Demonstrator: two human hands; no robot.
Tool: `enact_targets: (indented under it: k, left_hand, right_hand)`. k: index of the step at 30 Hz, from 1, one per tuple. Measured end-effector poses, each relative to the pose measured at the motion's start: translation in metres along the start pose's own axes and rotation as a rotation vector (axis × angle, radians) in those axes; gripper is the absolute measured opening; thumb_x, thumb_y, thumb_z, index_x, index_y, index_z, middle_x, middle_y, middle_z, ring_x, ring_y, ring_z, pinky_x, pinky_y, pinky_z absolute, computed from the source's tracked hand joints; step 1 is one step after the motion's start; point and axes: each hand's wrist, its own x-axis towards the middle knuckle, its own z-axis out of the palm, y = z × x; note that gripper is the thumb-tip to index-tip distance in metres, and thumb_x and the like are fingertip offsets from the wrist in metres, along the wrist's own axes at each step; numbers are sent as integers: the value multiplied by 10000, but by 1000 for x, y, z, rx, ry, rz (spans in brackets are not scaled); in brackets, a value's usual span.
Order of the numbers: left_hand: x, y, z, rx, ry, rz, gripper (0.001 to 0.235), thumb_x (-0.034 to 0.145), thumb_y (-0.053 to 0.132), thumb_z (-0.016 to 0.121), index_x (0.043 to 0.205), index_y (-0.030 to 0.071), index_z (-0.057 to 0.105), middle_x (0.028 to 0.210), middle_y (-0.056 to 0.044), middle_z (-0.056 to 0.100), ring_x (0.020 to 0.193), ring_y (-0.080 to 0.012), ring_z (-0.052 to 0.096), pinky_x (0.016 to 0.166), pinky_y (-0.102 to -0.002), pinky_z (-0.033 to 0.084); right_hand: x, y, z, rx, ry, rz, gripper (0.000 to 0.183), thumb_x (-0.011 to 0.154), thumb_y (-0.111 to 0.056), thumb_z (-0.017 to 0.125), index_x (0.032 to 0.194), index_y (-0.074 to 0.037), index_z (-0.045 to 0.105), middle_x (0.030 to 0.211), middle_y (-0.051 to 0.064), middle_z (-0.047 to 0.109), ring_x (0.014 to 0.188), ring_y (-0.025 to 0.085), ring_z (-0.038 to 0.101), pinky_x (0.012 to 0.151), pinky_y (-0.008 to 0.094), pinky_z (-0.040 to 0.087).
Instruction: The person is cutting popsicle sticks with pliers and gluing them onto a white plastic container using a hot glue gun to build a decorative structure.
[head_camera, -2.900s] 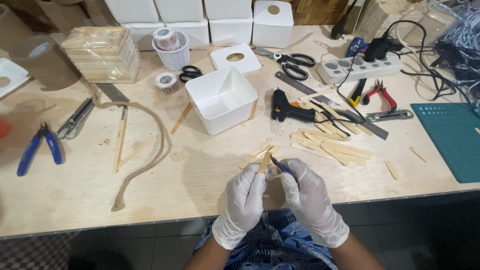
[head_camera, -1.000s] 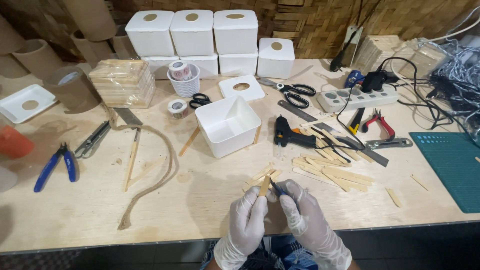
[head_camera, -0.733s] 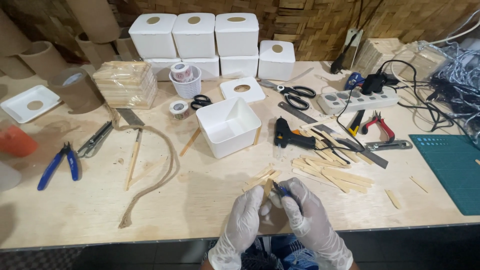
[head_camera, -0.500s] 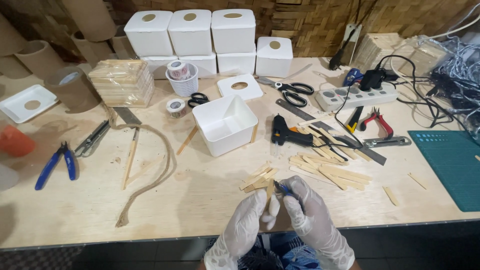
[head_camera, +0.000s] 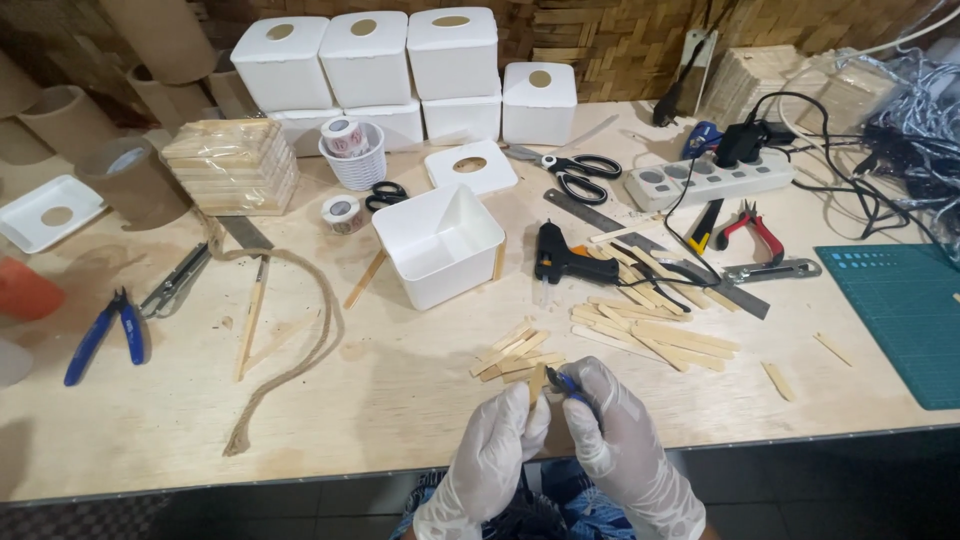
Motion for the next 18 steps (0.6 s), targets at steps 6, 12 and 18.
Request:
enact_targets:
  k: [6,12,18]
  left_hand:
    - [-2,3,0,-4,-16,-48,485,1095,448,340,764,117,466,734,3,383,667,-118,375,619,-253,322]
    - [3,6,-1,64,-58,-17,487,1103,446,311,764,130,458,716,16,365,636,-110,349,596,-256,292]
    - [5,12,-2,86,-115,5,479,1095,470,296,783,141,449,665,28,312,546,-91,231,514,-254,197]
  right_hand:
    - [-6,7,7,-30,50,60,508,1005,-533,391,1028,-113,676,845,-1,666,754,171,668,704,310,511]
    - [-8,15,15,-70,104,75,391,1008,-460,451,950,-128,650,764,3,630,656,179,619,647,313,474]
    - [-8,13,16,75,215,92,413,1038,-407,419,911,-104,670,801,6,677,701,146,657,661,290,513]
